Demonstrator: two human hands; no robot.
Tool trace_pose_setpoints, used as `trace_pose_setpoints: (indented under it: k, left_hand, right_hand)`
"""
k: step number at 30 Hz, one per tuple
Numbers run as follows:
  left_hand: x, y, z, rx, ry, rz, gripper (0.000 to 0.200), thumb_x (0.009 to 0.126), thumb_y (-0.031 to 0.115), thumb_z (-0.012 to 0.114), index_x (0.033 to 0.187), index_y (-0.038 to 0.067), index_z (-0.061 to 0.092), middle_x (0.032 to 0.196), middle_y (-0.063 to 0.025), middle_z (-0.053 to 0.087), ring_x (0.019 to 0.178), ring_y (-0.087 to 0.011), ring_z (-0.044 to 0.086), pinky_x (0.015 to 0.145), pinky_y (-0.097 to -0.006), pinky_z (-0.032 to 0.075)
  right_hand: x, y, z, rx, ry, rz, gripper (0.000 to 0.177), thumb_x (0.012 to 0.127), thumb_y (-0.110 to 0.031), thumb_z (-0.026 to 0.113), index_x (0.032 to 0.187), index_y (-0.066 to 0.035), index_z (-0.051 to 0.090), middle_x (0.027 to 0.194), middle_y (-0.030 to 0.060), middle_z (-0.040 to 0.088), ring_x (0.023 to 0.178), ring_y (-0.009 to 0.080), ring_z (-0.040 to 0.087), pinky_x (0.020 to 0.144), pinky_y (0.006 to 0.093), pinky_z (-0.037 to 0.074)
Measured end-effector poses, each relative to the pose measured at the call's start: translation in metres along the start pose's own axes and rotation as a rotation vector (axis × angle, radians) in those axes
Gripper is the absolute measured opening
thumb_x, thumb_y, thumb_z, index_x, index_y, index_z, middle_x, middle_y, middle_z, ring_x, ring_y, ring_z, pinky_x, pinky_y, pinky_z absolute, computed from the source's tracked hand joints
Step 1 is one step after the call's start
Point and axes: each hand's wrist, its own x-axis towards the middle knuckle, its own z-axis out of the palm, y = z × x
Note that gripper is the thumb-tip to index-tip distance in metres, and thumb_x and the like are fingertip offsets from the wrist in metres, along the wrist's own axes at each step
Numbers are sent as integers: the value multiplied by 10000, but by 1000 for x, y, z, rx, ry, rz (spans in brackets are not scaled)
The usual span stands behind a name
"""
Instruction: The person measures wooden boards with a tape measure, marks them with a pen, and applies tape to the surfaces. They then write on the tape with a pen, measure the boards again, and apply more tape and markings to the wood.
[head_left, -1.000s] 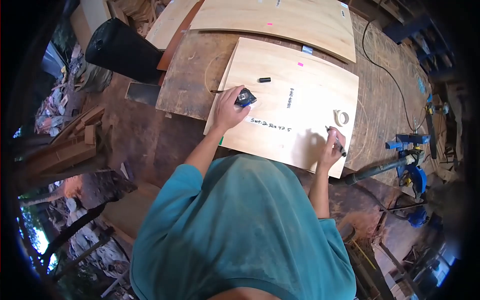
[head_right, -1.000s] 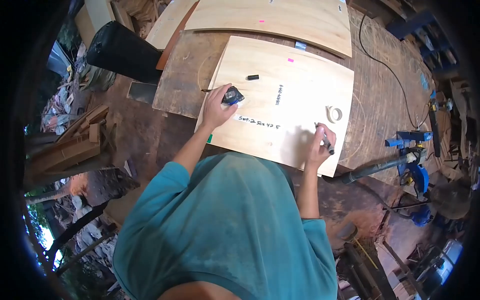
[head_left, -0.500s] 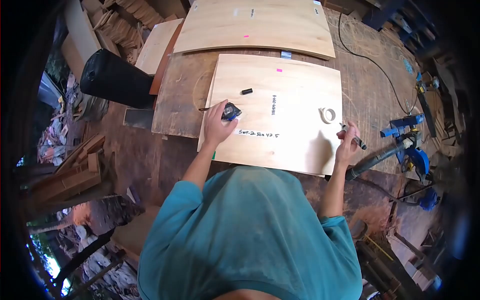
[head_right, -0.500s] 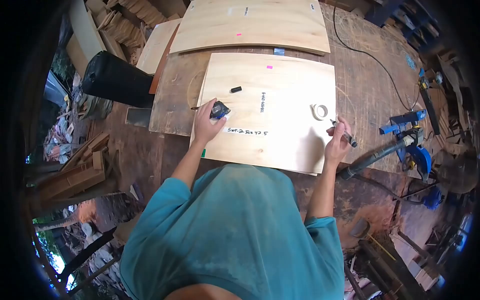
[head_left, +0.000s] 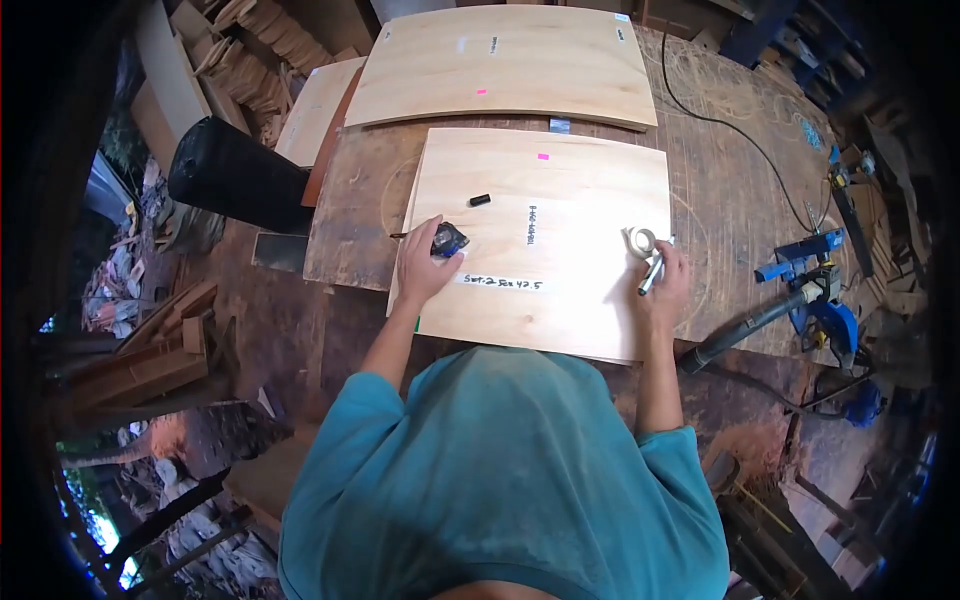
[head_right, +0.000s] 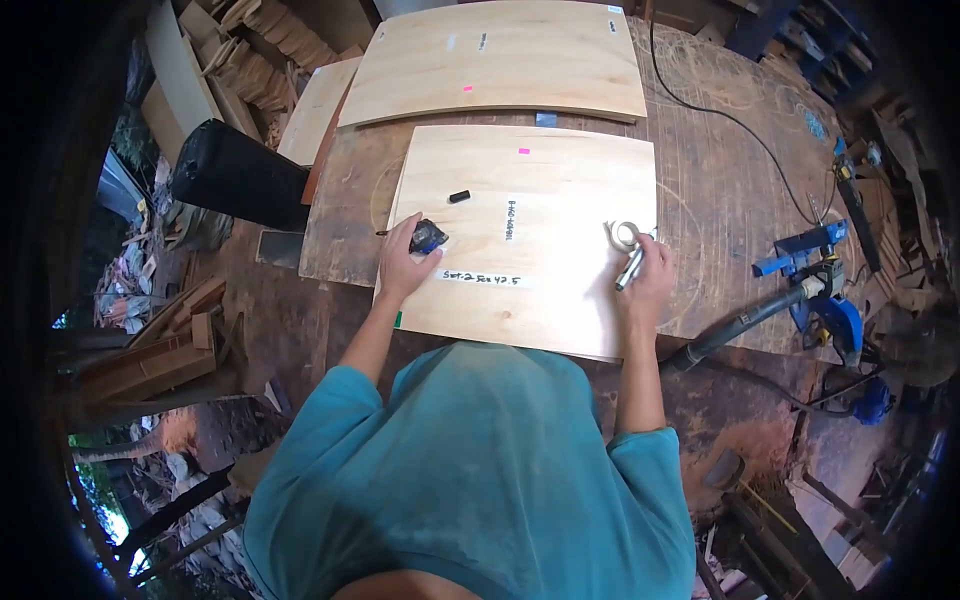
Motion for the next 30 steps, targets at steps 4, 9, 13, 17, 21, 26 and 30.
trace_pose_setpoints:
  k: [4,9,13,17,21,26,30]
  left_hand:
    - [6,9,-5,37,22,70,752,749,298,859,1414,58,604,1358,-146,643,1259,-355,587,1097,-459,443]
    - [28,27,-1,98,29,151,717,766,322,849,1409,107,614,1324,-103,641,1261,-330,569,1089,-458,436]
    - [38,56,32,-111,-72,197,725,797,308,861,1442,106,600,1330,-102,645,1251,-302,590,1022,-423,497]
    - [34,114,61,-1084,-539,-288,1100,805,357,905,1657,50,281,1616,-172,444,1404,-279,498,1044,-416,508]
    - [23,141,61,-1379,-644,-310,1131,799,327,913,1670,66,241,1621,-182,419,1424,-293,478,1066,-426,513]
    - [-11,145,32,-1437,-691,-380,903,796,154,897,1563,93,425,1465,-107,553,1327,-232,572,1081,-390,500]
    - [-38,140,18,-1484,-826,-384,736,793,121,887,1443,84,543,1338,-78,620,1246,-178,601,1055,-381,508]
  right_hand:
    - [2,17,24,-2,-52,-32,477,792,2,669,1247,-140,699,1206,226,643,1220,431,561,1043,531,439]
    - [8,16,42,-80,-18,-66,467,779,53,620,1194,-132,726,1166,209,655,1160,420,580,1013,511,451]
    - [4,-8,42,309,-10,67,364,862,30,653,1209,-69,698,1137,154,701,1029,296,676,932,418,531]
    - [-13,-74,30,613,-93,203,376,922,-60,781,1258,-30,613,1072,90,715,987,170,681,872,313,558]
    - [-36,-125,21,864,-159,387,454,873,-10,817,1261,-26,581,1066,87,718,1047,175,671,959,328,525]
    - [-69,-152,6,888,-244,404,467,864,8,819,1259,-29,573,1115,107,714,1111,184,672,1001,340,517]
    - [-102,-173,-17,968,-297,556,464,877,40,789,1271,-33,556,1139,136,710,1108,196,673,995,344,557]
